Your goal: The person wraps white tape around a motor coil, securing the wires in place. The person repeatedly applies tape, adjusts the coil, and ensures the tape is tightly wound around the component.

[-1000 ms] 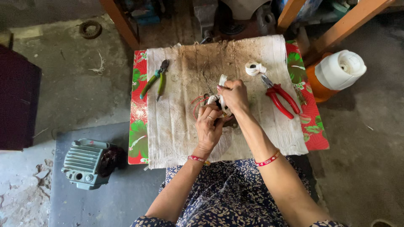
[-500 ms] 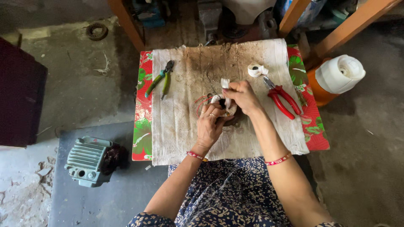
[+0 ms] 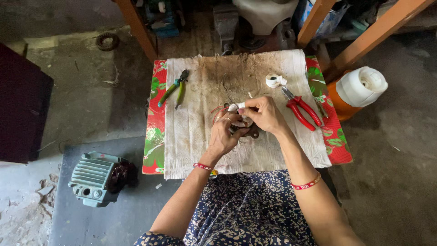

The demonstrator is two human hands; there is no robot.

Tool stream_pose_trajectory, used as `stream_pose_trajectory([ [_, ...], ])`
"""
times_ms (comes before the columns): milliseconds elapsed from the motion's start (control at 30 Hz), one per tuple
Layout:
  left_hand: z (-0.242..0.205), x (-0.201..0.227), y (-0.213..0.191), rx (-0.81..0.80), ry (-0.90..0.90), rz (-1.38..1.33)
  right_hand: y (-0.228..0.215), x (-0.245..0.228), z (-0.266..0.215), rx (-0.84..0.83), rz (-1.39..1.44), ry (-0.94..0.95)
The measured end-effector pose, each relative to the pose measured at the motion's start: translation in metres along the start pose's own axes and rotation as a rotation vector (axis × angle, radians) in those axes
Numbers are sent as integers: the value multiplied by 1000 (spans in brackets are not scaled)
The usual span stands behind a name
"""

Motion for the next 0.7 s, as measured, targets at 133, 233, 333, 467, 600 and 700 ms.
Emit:
stream_pose_trajectory([
  [133, 8, 0, 1, -10, 19, 5, -13, -10, -3, 89, -35, -68],
  [233, 15, -9, 3, -33, -97, -28, -23, -15, 0, 138, -32, -114],
  [333, 20, -19, 2, -11, -223, -23, -21, -11, 8, 94, 70, -66],
  [467, 28, -36, 9, -4, -346, -154, -14, 2, 18, 54, 138, 39],
  [600, 29, -52, 12, 78, -417, -171, -19, 9, 9, 170, -48, 57],
  [700, 28, -55, 11, 137, -428, -172, -17, 12, -21, 217, -43, 69],
])
Point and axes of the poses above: each hand's wrist, its own z-axis towards the middle knuckle, its own y-axis out of the palm, x = y × z, the point moved 9 cm from there along z, towards the middle knuckle, and after that the axes turned 8 degrees about -z, right-handed, at the moved point
